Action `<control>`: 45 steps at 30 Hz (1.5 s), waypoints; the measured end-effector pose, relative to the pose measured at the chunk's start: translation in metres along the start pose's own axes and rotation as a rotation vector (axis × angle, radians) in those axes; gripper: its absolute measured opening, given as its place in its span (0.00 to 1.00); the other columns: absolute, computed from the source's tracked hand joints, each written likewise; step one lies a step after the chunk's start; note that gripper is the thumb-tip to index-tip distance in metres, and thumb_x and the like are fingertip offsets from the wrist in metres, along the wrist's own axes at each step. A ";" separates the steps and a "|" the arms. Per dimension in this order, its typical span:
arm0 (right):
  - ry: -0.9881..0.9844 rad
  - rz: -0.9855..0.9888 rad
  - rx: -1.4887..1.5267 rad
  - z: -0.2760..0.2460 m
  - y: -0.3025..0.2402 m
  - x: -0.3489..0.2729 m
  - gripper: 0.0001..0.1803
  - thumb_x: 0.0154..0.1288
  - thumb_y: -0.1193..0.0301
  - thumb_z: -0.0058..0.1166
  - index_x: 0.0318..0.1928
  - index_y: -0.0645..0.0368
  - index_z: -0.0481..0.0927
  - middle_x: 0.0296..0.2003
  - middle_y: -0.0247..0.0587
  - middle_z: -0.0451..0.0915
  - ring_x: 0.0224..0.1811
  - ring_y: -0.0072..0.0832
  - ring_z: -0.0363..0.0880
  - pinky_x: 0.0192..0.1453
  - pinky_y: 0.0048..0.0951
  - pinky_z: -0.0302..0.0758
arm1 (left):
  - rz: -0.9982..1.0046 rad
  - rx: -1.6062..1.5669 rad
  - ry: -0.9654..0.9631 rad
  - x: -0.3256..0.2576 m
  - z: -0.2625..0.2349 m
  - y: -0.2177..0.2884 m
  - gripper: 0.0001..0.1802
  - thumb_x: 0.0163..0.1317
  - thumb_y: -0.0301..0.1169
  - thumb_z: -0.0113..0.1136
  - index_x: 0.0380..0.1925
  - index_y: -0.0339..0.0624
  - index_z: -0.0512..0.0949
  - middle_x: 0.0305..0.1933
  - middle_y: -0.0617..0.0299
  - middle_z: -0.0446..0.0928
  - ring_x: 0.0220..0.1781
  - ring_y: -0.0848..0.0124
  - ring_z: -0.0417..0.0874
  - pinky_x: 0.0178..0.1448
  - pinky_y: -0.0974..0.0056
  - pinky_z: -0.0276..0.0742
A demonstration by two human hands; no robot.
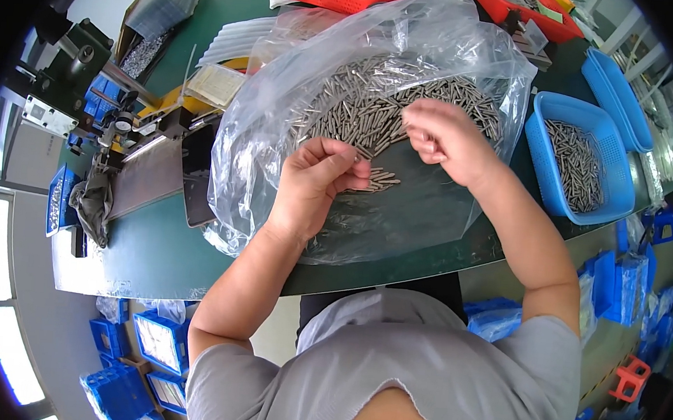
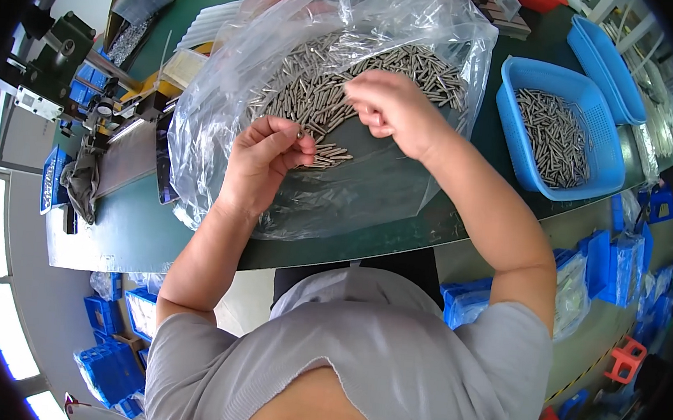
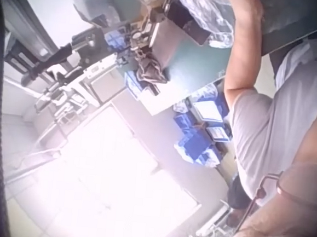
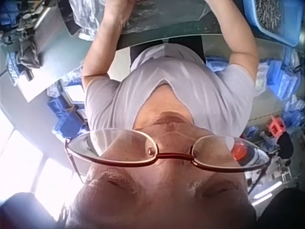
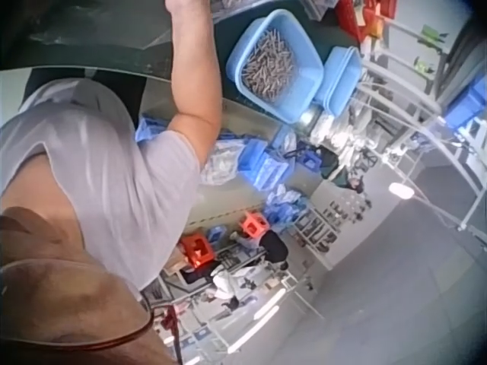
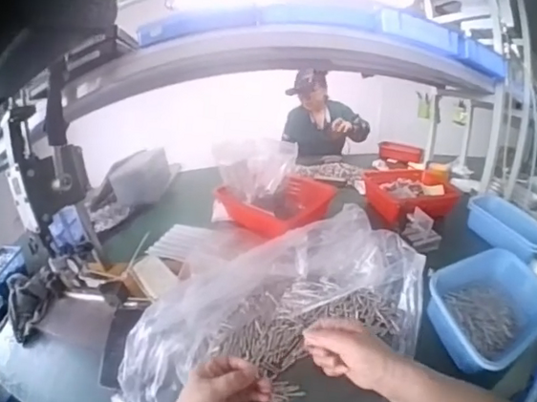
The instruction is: Sorting small metal pins from a large bag into a plastic storage container.
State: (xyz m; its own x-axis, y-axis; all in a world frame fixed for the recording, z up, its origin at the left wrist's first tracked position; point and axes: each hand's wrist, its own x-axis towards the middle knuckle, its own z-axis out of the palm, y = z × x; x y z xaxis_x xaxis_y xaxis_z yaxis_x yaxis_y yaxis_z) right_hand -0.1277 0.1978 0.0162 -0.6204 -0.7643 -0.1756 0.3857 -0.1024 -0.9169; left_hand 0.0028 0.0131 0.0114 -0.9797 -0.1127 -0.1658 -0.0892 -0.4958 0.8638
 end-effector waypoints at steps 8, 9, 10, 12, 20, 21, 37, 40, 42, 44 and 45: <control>0.106 -0.083 -0.479 -0.014 -0.005 0.005 0.06 0.59 0.72 0.56 0.35 0.60 0.78 0.23 0.24 0.72 0.21 0.12 0.66 0.26 0.17 0.64 | -0.019 -0.009 0.020 0.001 -0.001 0.000 0.05 0.63 0.24 0.50 0.34 0.34 0.73 0.32 0.51 0.78 0.31 0.66 0.81 0.40 0.65 0.80; 0.107 -0.235 -0.803 -0.015 0.002 0.008 0.06 0.58 0.73 0.58 0.35 0.60 0.79 0.22 0.24 0.72 0.22 0.11 0.66 0.27 0.17 0.63 | -0.016 -0.009 0.015 0.001 -0.002 0.000 0.05 0.63 0.24 0.50 0.34 0.34 0.73 0.32 0.51 0.78 0.31 0.66 0.81 0.40 0.65 0.80; 0.093 -0.157 -0.884 -0.008 -0.005 0.003 0.06 0.55 0.74 0.60 0.35 0.59 0.81 0.21 0.24 0.72 0.24 0.08 0.66 0.28 0.16 0.64 | -0.019 -0.011 0.010 0.001 -0.001 0.001 0.05 0.63 0.24 0.51 0.34 0.33 0.73 0.31 0.52 0.78 0.31 0.67 0.81 0.40 0.65 0.80; 0.140 -0.214 -1.183 -0.009 0.003 0.003 0.10 0.51 0.69 0.60 0.36 0.53 0.82 0.29 0.38 0.82 0.32 0.31 0.81 0.37 0.30 0.74 | -0.026 -0.007 0.014 0.000 0.001 0.002 0.05 0.63 0.24 0.52 0.34 0.32 0.73 0.31 0.53 0.78 0.31 0.68 0.81 0.40 0.65 0.80; 0.105 -0.503 -1.507 -0.005 0.011 0.003 0.07 0.55 0.69 0.58 0.30 0.58 0.75 0.29 0.39 0.76 0.34 0.38 0.77 0.37 0.37 0.72 | -0.015 -0.013 0.001 -0.003 0.000 0.002 0.05 0.63 0.25 0.52 0.35 0.32 0.73 0.31 0.53 0.78 0.32 0.68 0.81 0.40 0.66 0.80; 0.091 -0.445 -1.540 -0.004 0.010 0.002 0.08 0.56 0.68 0.57 0.31 0.58 0.74 0.31 0.40 0.75 0.36 0.40 0.76 0.38 0.38 0.72 | -0.011 -0.012 -0.006 -0.003 0.000 0.002 0.05 0.63 0.25 0.52 0.35 0.32 0.73 0.31 0.53 0.78 0.32 0.69 0.81 0.40 0.66 0.80; -0.035 -0.107 -0.512 0.024 -0.010 -0.012 0.06 0.64 0.69 0.52 0.36 0.58 0.74 0.23 0.24 0.70 0.23 0.09 0.61 0.22 0.14 0.58 | -0.042 -0.001 -0.032 -0.001 -0.001 0.000 0.07 0.63 0.26 0.54 0.36 0.33 0.72 0.33 0.54 0.79 0.34 0.69 0.81 0.41 0.67 0.80; -0.080 -0.074 -0.428 0.025 -0.006 -0.013 0.06 0.64 0.68 0.52 0.36 0.58 0.74 0.23 0.23 0.69 0.22 0.09 0.60 0.22 0.15 0.56 | -0.074 0.038 -0.058 -0.001 0.002 -0.002 0.07 0.63 0.26 0.54 0.37 0.32 0.72 0.33 0.54 0.79 0.34 0.69 0.81 0.41 0.67 0.80; -0.093 -0.058 -0.393 0.026 -0.004 -0.014 0.06 0.64 0.68 0.52 0.36 0.58 0.74 0.23 0.23 0.69 0.22 0.09 0.59 0.22 0.14 0.56 | -0.070 0.053 -0.087 -0.002 0.002 -0.003 0.07 0.63 0.25 0.54 0.37 0.32 0.72 0.33 0.54 0.79 0.34 0.69 0.81 0.41 0.67 0.80; -0.135 -0.017 -0.374 0.029 -0.006 -0.015 0.06 0.64 0.69 0.51 0.35 0.58 0.74 0.22 0.23 0.68 0.22 0.09 0.59 0.22 0.15 0.56 | -0.073 0.054 -0.087 -0.003 0.003 -0.004 0.07 0.63 0.25 0.54 0.37 0.32 0.72 0.33 0.54 0.79 0.34 0.69 0.81 0.41 0.66 0.80; -0.139 -0.031 -0.400 0.030 -0.005 -0.015 0.06 0.64 0.69 0.51 0.34 0.58 0.74 0.22 0.23 0.68 0.22 0.09 0.59 0.21 0.15 0.56 | -0.073 0.054 -0.087 -0.003 0.003 -0.005 0.07 0.63 0.25 0.53 0.37 0.31 0.72 0.33 0.54 0.79 0.34 0.69 0.81 0.42 0.66 0.80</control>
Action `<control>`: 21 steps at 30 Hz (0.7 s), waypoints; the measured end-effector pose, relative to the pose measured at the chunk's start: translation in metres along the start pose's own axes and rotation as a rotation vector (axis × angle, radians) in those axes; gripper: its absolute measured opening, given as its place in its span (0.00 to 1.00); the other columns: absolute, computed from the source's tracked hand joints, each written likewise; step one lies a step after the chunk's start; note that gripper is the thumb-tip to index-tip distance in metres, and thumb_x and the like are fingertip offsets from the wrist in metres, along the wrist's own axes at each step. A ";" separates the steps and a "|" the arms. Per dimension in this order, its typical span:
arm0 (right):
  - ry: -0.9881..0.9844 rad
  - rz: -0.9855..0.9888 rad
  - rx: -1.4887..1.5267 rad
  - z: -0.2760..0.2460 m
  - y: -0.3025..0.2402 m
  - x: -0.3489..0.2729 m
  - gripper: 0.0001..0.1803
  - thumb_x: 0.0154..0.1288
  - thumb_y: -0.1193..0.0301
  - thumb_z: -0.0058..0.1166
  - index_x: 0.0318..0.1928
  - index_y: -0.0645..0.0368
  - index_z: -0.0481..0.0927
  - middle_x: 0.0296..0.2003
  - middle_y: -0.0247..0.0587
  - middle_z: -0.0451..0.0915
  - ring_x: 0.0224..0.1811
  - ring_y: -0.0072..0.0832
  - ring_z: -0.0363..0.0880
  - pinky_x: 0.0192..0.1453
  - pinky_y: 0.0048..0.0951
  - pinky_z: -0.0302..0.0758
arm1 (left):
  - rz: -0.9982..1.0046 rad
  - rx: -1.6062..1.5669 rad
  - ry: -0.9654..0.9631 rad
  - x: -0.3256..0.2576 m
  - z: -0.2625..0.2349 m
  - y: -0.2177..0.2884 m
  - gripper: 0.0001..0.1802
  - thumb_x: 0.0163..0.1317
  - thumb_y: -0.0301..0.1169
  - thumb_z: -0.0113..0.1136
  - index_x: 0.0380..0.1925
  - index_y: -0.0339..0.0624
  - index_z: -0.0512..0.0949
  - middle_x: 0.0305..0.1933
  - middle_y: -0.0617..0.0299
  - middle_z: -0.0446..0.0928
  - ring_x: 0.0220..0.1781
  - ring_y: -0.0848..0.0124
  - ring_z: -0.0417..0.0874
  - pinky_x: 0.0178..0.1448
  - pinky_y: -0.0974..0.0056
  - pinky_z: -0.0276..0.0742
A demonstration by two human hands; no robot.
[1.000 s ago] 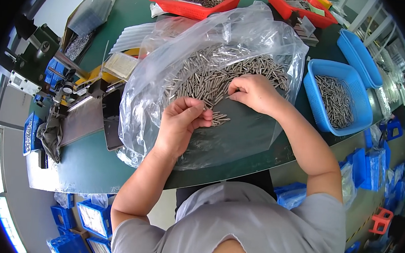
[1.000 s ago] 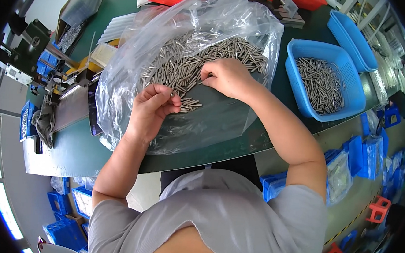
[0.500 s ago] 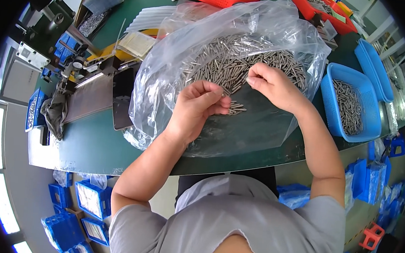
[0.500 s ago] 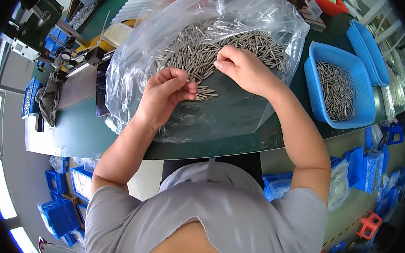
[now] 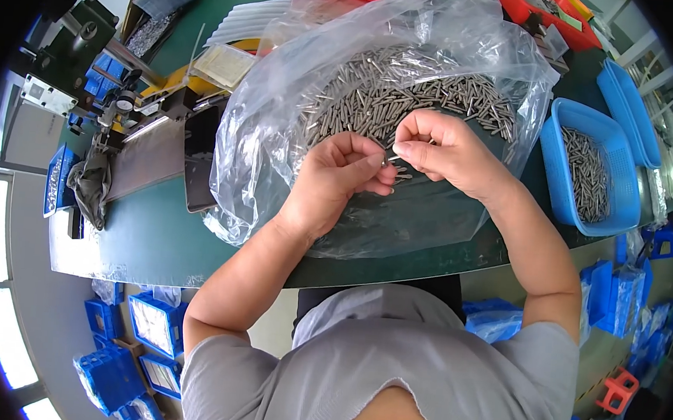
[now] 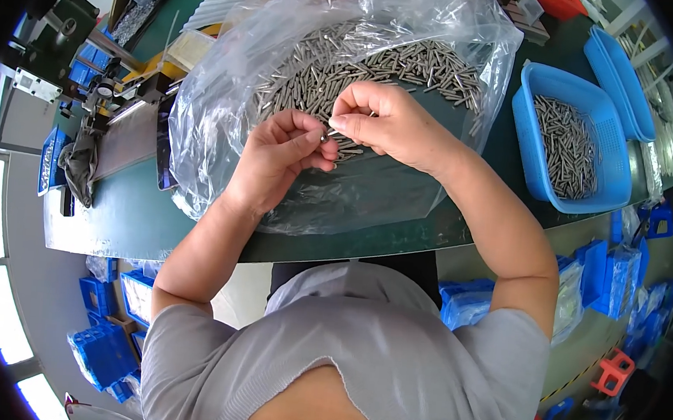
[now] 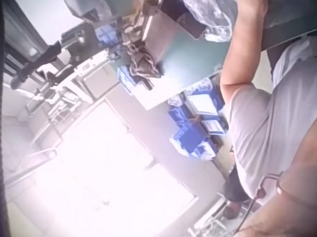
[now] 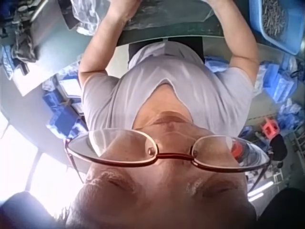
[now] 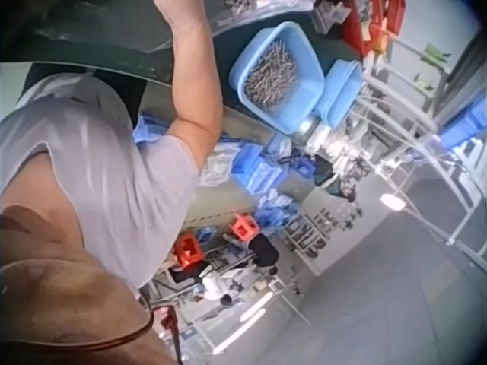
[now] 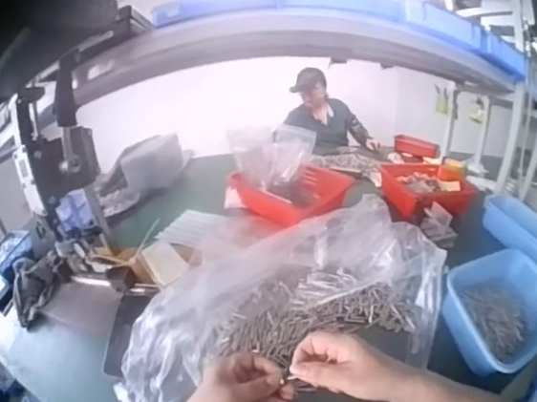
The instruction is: Sorting small metal pins from a large bag into a plastic storage container.
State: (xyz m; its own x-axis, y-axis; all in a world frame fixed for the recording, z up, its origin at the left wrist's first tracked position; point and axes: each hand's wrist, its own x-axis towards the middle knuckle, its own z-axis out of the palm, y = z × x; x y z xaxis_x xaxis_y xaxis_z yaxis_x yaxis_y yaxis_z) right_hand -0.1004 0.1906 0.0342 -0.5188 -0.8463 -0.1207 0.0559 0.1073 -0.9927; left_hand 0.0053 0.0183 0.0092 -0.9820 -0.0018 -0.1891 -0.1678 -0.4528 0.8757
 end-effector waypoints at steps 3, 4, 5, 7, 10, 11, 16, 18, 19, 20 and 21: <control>-0.005 0.017 -0.053 0.002 -0.003 0.000 0.06 0.64 0.70 0.52 0.33 0.59 0.73 0.24 0.25 0.71 0.24 0.10 0.64 0.25 0.15 0.60 | 0.009 0.027 -0.025 0.000 0.000 0.000 0.06 0.63 0.25 0.53 0.38 0.33 0.72 0.34 0.54 0.79 0.36 0.68 0.82 0.42 0.65 0.80; -0.001 0.017 -0.053 0.003 -0.002 0.000 0.06 0.64 0.70 0.52 0.33 0.59 0.73 0.24 0.25 0.71 0.24 0.10 0.64 0.25 0.15 0.60 | 0.007 0.029 -0.027 0.000 0.000 -0.001 0.06 0.63 0.25 0.53 0.38 0.33 0.72 0.34 0.54 0.79 0.36 0.68 0.82 0.42 0.65 0.80; -0.015 -0.021 -0.042 0.004 -0.002 0.000 0.06 0.63 0.71 0.53 0.34 0.60 0.73 0.24 0.27 0.73 0.25 0.11 0.67 0.27 0.16 0.63 | 0.013 0.032 -0.027 0.001 0.000 -0.001 0.06 0.63 0.24 0.53 0.38 0.32 0.72 0.34 0.54 0.79 0.36 0.67 0.82 0.42 0.65 0.80; -0.038 -0.071 -0.039 0.006 -0.002 0.001 0.06 0.62 0.72 0.54 0.34 0.62 0.72 0.26 0.31 0.76 0.28 0.14 0.72 0.33 0.17 0.68 | 0.021 0.038 -0.032 0.001 0.002 0.000 0.07 0.63 0.24 0.53 0.38 0.32 0.72 0.34 0.54 0.78 0.36 0.67 0.82 0.42 0.64 0.81; -0.033 -0.103 -0.043 0.010 0.006 0.004 0.10 0.61 0.70 0.57 0.35 0.60 0.70 0.25 0.30 0.75 0.28 0.13 0.71 0.33 0.17 0.67 | 0.022 0.049 -0.026 0.001 0.004 0.001 0.07 0.62 0.23 0.54 0.37 0.29 0.71 0.34 0.54 0.77 0.35 0.68 0.81 0.41 0.65 0.81; -0.015 -0.104 -0.048 0.012 0.007 0.005 0.11 0.61 0.68 0.58 0.34 0.58 0.69 0.24 0.28 0.74 0.27 0.10 0.69 0.31 0.15 0.64 | 0.024 0.027 -0.038 0.000 0.002 0.001 0.07 0.62 0.23 0.54 0.37 0.29 0.72 0.34 0.54 0.77 0.35 0.68 0.81 0.41 0.65 0.81; 0.072 -0.180 -0.298 0.013 0.006 0.001 0.10 0.61 0.68 0.58 0.30 0.61 0.73 0.24 0.28 0.74 0.28 0.14 0.69 0.33 0.19 0.68 | 0.036 -0.016 -0.067 -0.001 0.002 0.005 0.06 0.63 0.24 0.53 0.36 0.31 0.73 0.33 0.55 0.78 0.34 0.69 0.81 0.42 0.66 0.80; 0.130 -0.229 -0.387 0.013 0.001 -0.004 0.09 0.61 0.70 0.57 0.31 0.62 0.73 0.24 0.29 0.73 0.28 0.14 0.68 0.33 0.20 0.68 | 0.057 -0.042 -0.060 -0.002 0.000 0.001 0.06 0.63 0.25 0.53 0.36 0.32 0.73 0.33 0.54 0.79 0.34 0.68 0.81 0.41 0.66 0.80; 0.195 -0.257 -0.413 0.008 -0.001 -0.005 0.08 0.61 0.70 0.56 0.31 0.62 0.74 0.23 0.30 0.73 0.28 0.15 0.68 0.33 0.20 0.68 | 0.058 -0.044 -0.028 -0.004 0.002 0.002 0.05 0.63 0.25 0.53 0.35 0.33 0.73 0.33 0.54 0.79 0.33 0.69 0.81 0.41 0.66 0.80; 0.260 -0.285 -0.439 0.004 -0.005 -0.007 0.08 0.62 0.71 0.56 0.31 0.62 0.74 0.23 0.31 0.72 0.28 0.15 0.68 0.33 0.20 0.68 | 0.075 -0.036 -0.041 -0.004 0.002 0.004 0.05 0.63 0.25 0.53 0.35 0.33 0.73 0.33 0.54 0.79 0.33 0.69 0.81 0.41 0.66 0.80; 0.317 -0.304 -0.453 -0.005 -0.011 -0.009 0.07 0.61 0.71 0.56 0.31 0.62 0.74 0.23 0.32 0.72 0.28 0.15 0.68 0.33 0.20 0.67 | 0.088 -0.047 -0.017 -0.003 0.002 0.005 0.05 0.63 0.25 0.53 0.35 0.33 0.73 0.32 0.54 0.79 0.33 0.69 0.81 0.41 0.66 0.80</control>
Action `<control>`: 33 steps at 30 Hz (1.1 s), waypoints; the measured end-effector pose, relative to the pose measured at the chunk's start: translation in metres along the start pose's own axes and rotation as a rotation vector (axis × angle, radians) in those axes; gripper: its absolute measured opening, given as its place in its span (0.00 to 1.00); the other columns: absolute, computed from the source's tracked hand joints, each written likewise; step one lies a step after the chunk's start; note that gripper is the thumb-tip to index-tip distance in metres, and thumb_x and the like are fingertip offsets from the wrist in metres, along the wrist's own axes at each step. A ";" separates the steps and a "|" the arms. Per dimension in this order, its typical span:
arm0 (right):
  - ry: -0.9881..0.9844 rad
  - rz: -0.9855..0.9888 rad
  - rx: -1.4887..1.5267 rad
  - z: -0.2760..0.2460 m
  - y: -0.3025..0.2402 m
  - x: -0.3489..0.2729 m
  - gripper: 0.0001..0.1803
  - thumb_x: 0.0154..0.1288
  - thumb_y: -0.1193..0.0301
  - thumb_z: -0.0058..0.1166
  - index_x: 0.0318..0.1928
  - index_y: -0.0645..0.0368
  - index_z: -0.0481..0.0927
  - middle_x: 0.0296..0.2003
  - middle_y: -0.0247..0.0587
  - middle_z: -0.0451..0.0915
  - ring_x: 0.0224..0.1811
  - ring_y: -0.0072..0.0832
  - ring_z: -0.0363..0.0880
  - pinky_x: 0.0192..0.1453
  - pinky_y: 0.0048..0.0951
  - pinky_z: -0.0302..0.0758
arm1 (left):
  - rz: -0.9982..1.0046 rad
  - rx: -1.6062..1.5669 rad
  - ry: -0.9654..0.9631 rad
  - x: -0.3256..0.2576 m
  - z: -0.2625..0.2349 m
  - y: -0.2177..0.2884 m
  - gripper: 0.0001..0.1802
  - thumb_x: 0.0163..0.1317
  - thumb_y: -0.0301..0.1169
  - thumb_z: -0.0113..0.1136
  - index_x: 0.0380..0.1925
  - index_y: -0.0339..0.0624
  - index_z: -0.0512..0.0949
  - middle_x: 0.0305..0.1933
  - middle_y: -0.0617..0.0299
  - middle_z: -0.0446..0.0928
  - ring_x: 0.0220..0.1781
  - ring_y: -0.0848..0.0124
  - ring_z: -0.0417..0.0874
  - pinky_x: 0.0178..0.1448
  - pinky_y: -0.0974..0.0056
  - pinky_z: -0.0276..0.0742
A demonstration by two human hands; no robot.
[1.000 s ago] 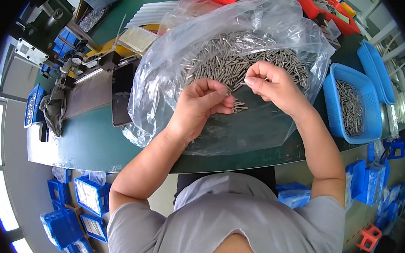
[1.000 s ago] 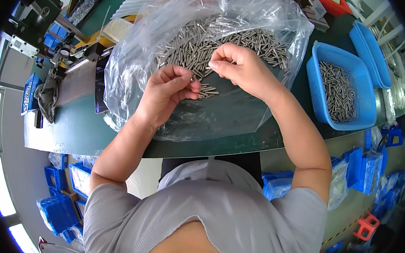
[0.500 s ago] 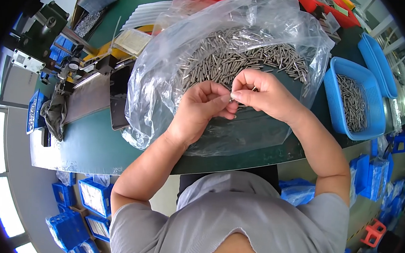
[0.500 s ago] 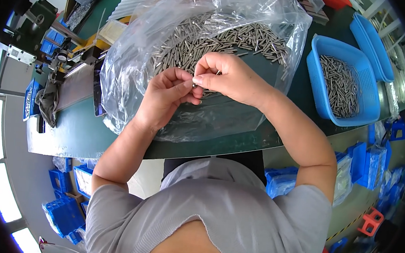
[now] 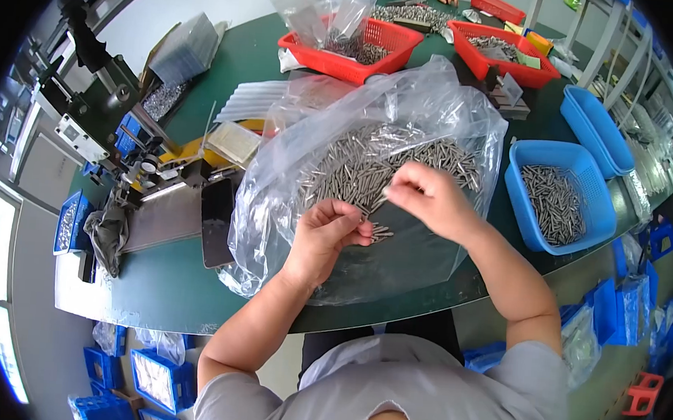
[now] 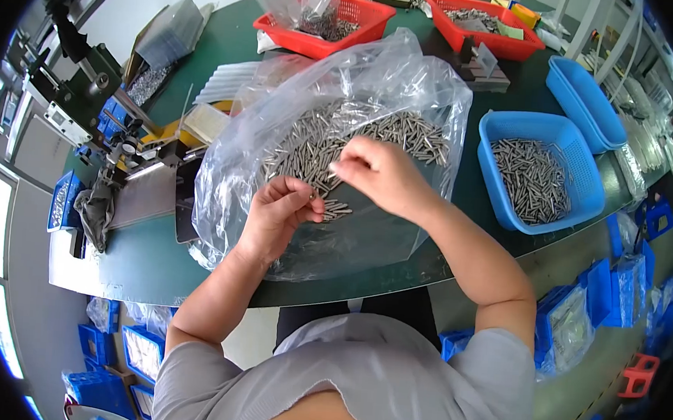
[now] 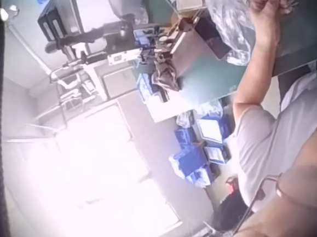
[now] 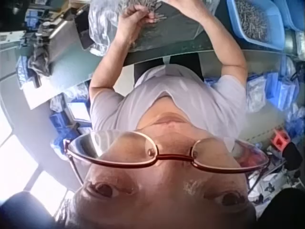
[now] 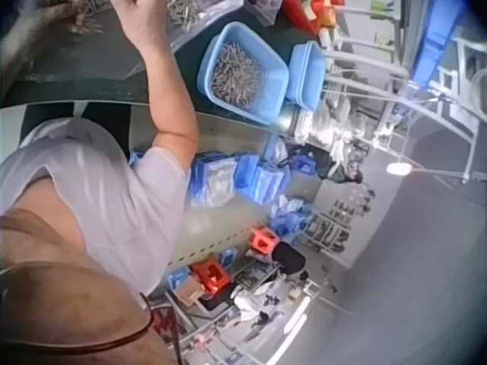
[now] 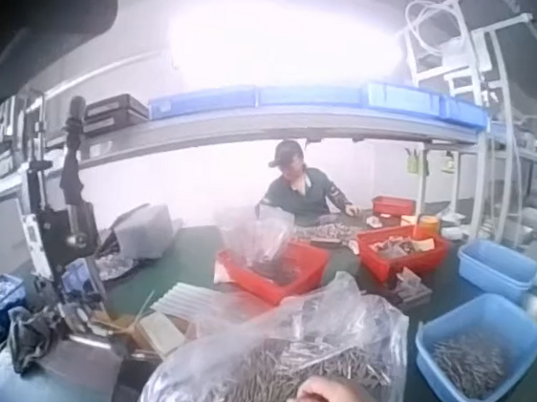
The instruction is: Sorting small metal pins from a large bag into a plastic storage container.
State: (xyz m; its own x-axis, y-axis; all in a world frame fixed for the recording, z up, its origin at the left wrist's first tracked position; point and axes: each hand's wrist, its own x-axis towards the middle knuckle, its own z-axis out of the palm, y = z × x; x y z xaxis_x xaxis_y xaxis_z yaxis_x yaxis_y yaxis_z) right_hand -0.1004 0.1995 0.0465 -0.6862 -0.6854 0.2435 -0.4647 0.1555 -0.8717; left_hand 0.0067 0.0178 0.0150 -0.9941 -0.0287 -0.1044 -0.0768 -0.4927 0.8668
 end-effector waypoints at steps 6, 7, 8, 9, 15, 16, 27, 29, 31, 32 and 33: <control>0.773 -0.116 -0.685 -0.085 -0.020 -0.036 0.09 0.60 0.70 0.56 0.30 0.60 0.71 0.21 0.45 0.73 0.21 0.39 0.72 0.26 0.34 0.68 | 0.008 0.006 0.026 -0.002 0.001 -0.001 0.04 0.62 0.25 0.54 0.33 0.34 0.73 0.32 0.56 0.79 0.32 0.71 0.81 0.40 0.67 0.80; 0.784 -0.034 -0.844 -0.095 -0.030 -0.045 0.09 0.60 0.69 0.55 0.29 0.59 0.71 0.23 0.46 0.73 0.24 0.44 0.73 0.28 0.39 0.69 | 0.015 0.001 0.032 -0.005 -0.001 -0.001 0.04 0.62 0.25 0.54 0.33 0.34 0.73 0.32 0.56 0.79 0.32 0.71 0.81 0.40 0.67 0.80; 0.772 0.025 -1.045 -0.108 -0.025 -0.057 0.07 0.61 0.69 0.53 0.29 0.58 0.72 0.27 0.46 0.75 0.29 0.46 0.75 0.31 0.41 0.70 | 0.016 -0.004 0.042 -0.006 -0.001 -0.001 0.04 0.62 0.25 0.54 0.33 0.34 0.73 0.31 0.56 0.79 0.32 0.71 0.81 0.40 0.67 0.80; 0.718 0.112 -1.116 -0.121 -0.017 -0.069 0.07 0.60 0.69 0.54 0.29 0.58 0.73 0.29 0.45 0.75 0.31 0.46 0.75 0.33 0.42 0.71 | 0.012 -0.009 0.045 -0.005 0.000 -0.002 0.04 0.62 0.25 0.54 0.33 0.35 0.73 0.31 0.56 0.79 0.32 0.71 0.81 0.40 0.67 0.80; 0.498 0.158 -1.329 -0.139 0.007 -0.093 0.09 0.56 0.69 0.56 0.38 0.54 0.79 0.40 0.41 0.78 0.43 0.44 0.74 0.47 0.40 0.71 | 0.031 0.031 0.052 0.000 -0.004 0.000 0.04 0.63 0.26 0.52 0.33 0.36 0.73 0.30 0.55 0.78 0.31 0.69 0.80 0.38 0.67 0.79; 0.466 0.175 -1.262 -0.137 0.005 -0.086 0.10 0.56 0.70 0.56 0.40 0.54 0.79 0.41 0.40 0.78 0.44 0.44 0.74 0.49 0.39 0.71 | 0.048 0.019 0.072 0.002 -0.006 -0.001 0.04 0.63 0.26 0.52 0.33 0.36 0.73 0.30 0.55 0.78 0.31 0.69 0.80 0.39 0.67 0.79; -0.250 -0.230 -0.625 -0.007 0.004 0.005 0.08 0.54 0.75 0.57 0.37 0.58 0.77 0.34 0.40 0.76 0.37 0.40 0.77 0.40 0.36 0.73 | 0.169 0.049 0.195 0.008 -0.010 0.005 0.05 0.63 0.26 0.53 0.35 0.34 0.72 0.32 0.53 0.78 0.32 0.68 0.81 0.41 0.66 0.80; -0.279 -0.225 -0.656 0.003 0.009 0.016 0.09 0.53 0.75 0.57 0.37 0.58 0.77 0.34 0.41 0.75 0.38 0.41 0.77 0.41 0.38 0.74 | 0.167 0.050 0.209 0.006 -0.010 0.003 0.05 0.63 0.26 0.53 0.34 0.34 0.72 0.32 0.53 0.78 0.32 0.68 0.81 0.41 0.66 0.80; -0.290 -0.248 -0.656 0.010 0.019 0.020 0.09 0.52 0.76 0.57 0.36 0.59 0.76 0.34 0.41 0.75 0.38 0.41 0.76 0.41 0.38 0.73 | 0.167 0.045 0.217 0.006 -0.011 0.002 0.05 0.63 0.25 0.52 0.34 0.34 0.72 0.32 0.54 0.78 0.32 0.68 0.81 0.41 0.66 0.80; -0.296 -0.267 -0.659 0.012 0.023 0.021 0.09 0.52 0.76 0.58 0.35 0.59 0.76 0.33 0.41 0.74 0.38 0.42 0.76 0.41 0.37 0.73 | 0.167 0.042 0.223 0.006 -0.012 0.002 0.05 0.63 0.25 0.52 0.34 0.34 0.72 0.32 0.54 0.78 0.32 0.68 0.81 0.41 0.66 0.80; -0.289 -0.228 -0.608 0.015 0.026 0.019 0.09 0.50 0.76 0.58 0.34 0.60 0.75 0.33 0.42 0.73 0.38 0.41 0.76 0.41 0.37 0.73 | 0.158 0.042 0.222 0.006 -0.012 0.001 0.04 0.63 0.25 0.52 0.34 0.34 0.72 0.31 0.54 0.78 0.32 0.68 0.81 0.40 0.66 0.80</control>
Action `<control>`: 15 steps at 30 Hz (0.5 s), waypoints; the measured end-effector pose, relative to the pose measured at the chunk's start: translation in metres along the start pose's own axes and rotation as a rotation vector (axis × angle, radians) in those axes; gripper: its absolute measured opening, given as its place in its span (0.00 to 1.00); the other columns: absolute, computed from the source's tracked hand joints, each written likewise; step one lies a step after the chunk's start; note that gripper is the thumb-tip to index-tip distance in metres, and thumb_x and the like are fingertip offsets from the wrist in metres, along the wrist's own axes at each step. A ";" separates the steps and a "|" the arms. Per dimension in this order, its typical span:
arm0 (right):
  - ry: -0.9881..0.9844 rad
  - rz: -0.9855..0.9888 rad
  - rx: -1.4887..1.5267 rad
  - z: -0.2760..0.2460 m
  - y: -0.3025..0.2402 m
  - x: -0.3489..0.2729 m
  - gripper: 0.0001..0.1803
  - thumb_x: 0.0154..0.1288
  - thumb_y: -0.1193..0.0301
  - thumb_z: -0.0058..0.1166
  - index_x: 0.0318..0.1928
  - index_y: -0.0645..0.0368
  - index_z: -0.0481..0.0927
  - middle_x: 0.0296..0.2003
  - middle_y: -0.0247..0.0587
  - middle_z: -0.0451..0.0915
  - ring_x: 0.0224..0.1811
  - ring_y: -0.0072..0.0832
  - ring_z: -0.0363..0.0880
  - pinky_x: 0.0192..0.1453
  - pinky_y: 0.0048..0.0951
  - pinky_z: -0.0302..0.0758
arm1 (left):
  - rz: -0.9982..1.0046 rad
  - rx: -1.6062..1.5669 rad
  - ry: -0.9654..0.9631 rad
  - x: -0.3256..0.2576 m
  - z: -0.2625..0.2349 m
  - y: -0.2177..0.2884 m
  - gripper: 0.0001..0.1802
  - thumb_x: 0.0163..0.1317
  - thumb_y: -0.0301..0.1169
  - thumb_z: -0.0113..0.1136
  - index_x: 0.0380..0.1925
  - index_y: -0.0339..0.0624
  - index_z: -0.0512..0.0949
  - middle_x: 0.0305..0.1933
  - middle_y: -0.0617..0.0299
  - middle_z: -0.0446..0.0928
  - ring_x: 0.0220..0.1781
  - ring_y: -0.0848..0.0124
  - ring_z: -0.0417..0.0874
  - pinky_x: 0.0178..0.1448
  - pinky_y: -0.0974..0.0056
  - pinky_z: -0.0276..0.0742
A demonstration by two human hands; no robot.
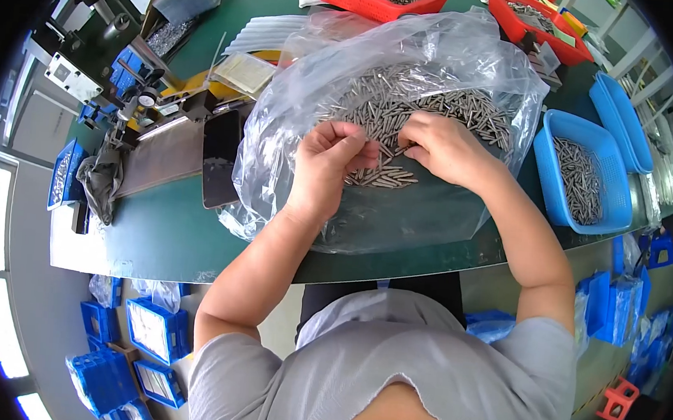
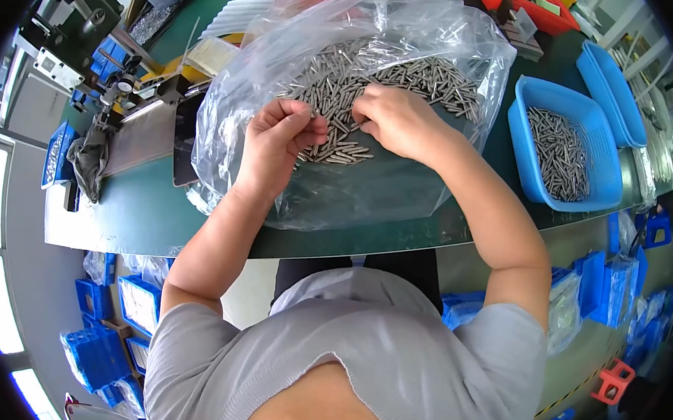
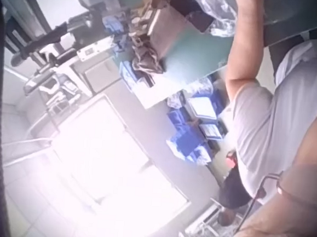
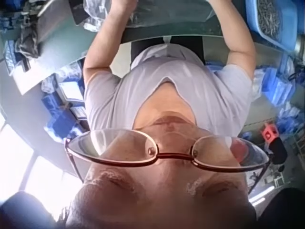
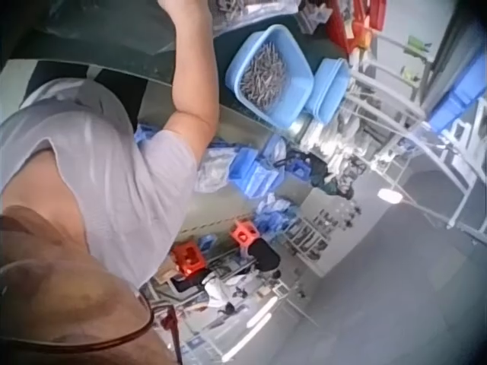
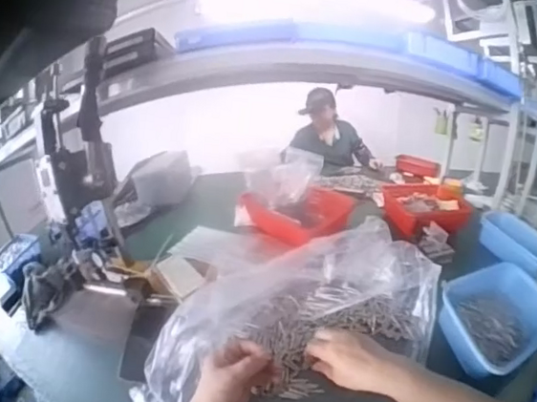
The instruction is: Sorting small metal pins from a large bag into a plastic storage container.
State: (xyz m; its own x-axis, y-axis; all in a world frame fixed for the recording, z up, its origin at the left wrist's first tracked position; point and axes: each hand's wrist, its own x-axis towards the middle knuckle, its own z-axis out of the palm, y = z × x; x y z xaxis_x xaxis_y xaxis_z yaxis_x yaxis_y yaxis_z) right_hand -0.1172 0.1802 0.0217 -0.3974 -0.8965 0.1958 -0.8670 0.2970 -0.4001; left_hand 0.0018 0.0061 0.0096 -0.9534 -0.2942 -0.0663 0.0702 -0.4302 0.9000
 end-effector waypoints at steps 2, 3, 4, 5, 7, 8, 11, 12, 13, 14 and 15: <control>-0.002 -0.021 0.000 0.002 0.002 -0.003 0.08 0.52 0.76 0.58 0.34 0.59 0.76 0.33 0.41 0.73 0.38 0.40 0.76 0.41 0.37 0.74 | -0.012 -0.004 0.006 -0.001 0.001 0.000 0.04 0.63 0.25 0.52 0.34 0.34 0.72 0.31 0.54 0.78 0.32 0.68 0.81 0.40 0.66 0.80; 0.003 -0.039 -0.002 0.004 0.003 -0.006 0.07 0.53 0.75 0.57 0.33 0.59 0.76 0.33 0.40 0.74 0.39 0.39 0.77 0.40 0.37 0.74 | -0.027 -0.009 -0.001 -0.002 0.001 -0.001 0.04 0.63 0.25 0.52 0.34 0.34 0.72 0.31 0.53 0.78 0.32 0.68 0.81 0.40 0.66 0.80; 0.021 -0.036 -0.047 0.004 0.000 -0.007 0.05 0.54 0.74 0.56 0.32 0.60 0.75 0.33 0.41 0.74 0.38 0.40 0.76 0.40 0.37 0.74 | -0.044 -0.011 -0.008 -0.002 0.001 0.000 0.04 0.63 0.25 0.51 0.34 0.34 0.72 0.31 0.53 0.78 0.32 0.67 0.81 0.40 0.66 0.80; 0.016 -0.034 -0.043 0.005 0.001 -0.008 0.05 0.54 0.74 0.56 0.32 0.60 0.75 0.33 0.41 0.74 0.38 0.40 0.76 0.40 0.37 0.74 | -0.050 -0.013 -0.005 -0.003 0.002 0.000 0.04 0.63 0.25 0.51 0.34 0.34 0.72 0.31 0.53 0.78 0.32 0.67 0.81 0.40 0.66 0.80; 0.050 -0.065 -0.182 0.007 0.002 -0.010 0.05 0.55 0.73 0.53 0.31 0.60 0.73 0.33 0.43 0.73 0.38 0.41 0.76 0.40 0.37 0.74 | -0.079 0.005 -0.032 -0.004 0.004 0.001 0.04 0.63 0.25 0.51 0.34 0.34 0.72 0.31 0.53 0.78 0.32 0.67 0.81 0.40 0.65 0.80; 0.047 -0.062 -0.177 0.006 0.003 -0.010 0.05 0.55 0.73 0.53 0.31 0.60 0.73 0.33 0.43 0.73 0.38 0.41 0.76 0.40 0.37 0.74 | -0.086 0.006 -0.030 -0.004 0.004 0.000 0.04 0.63 0.25 0.51 0.34 0.34 0.72 0.31 0.53 0.78 0.32 0.67 0.81 0.40 0.65 0.80; 0.058 -0.013 -0.143 0.006 0.008 -0.011 0.04 0.56 0.75 0.51 0.32 0.61 0.72 0.32 0.44 0.75 0.36 0.42 0.77 0.38 0.38 0.74 | -0.082 0.010 -0.044 -0.003 0.004 0.000 0.05 0.63 0.25 0.50 0.35 0.34 0.72 0.32 0.53 0.78 0.32 0.67 0.81 0.40 0.65 0.80; 0.060 -0.010 -0.138 0.005 0.007 -0.011 0.04 0.56 0.75 0.51 0.32 0.61 0.72 0.32 0.44 0.75 0.36 0.42 0.77 0.38 0.38 0.74 | -0.094 -0.003 -0.060 -0.003 0.004 -0.001 0.05 0.64 0.25 0.50 0.35 0.34 0.72 0.32 0.53 0.78 0.32 0.67 0.81 0.41 0.65 0.80; 0.090 -0.006 0.049 0.001 0.005 -0.011 0.03 0.57 0.76 0.51 0.32 0.62 0.71 0.30 0.43 0.74 0.33 0.39 0.76 0.37 0.35 0.74 | -0.103 -0.017 -0.073 -0.002 0.004 -0.001 0.05 0.64 0.25 0.51 0.36 0.34 0.72 0.33 0.53 0.78 0.33 0.67 0.81 0.41 0.65 0.80; 0.120 0.001 0.236 -0.004 0.001 -0.012 0.03 0.58 0.78 0.51 0.32 0.63 0.71 0.28 0.42 0.74 0.31 0.35 0.75 0.37 0.31 0.74 | -0.107 -0.014 -0.073 -0.002 0.004 -0.001 0.05 0.64 0.25 0.51 0.36 0.34 0.72 0.33 0.53 0.78 0.33 0.67 0.81 0.41 0.65 0.80; 0.079 0.060 0.397 -0.010 -0.007 -0.011 0.02 0.59 0.79 0.50 0.33 0.63 0.72 0.28 0.38 0.74 0.28 0.25 0.74 0.34 0.25 0.72 | -0.142 -0.025 -0.094 -0.003 0.005 0.000 0.05 0.64 0.25 0.52 0.36 0.33 0.72 0.32 0.54 0.79 0.33 0.69 0.81 0.41 0.66 0.80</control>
State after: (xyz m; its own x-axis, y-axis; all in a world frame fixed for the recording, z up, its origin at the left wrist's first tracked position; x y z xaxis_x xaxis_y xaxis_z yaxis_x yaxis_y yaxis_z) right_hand -0.1097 0.1911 0.0315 -0.4793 -0.8487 0.2235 -0.6642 0.1843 -0.7245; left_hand 0.0030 0.0109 0.0118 -0.9775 -0.1478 -0.1507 -0.0616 -0.4831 0.8734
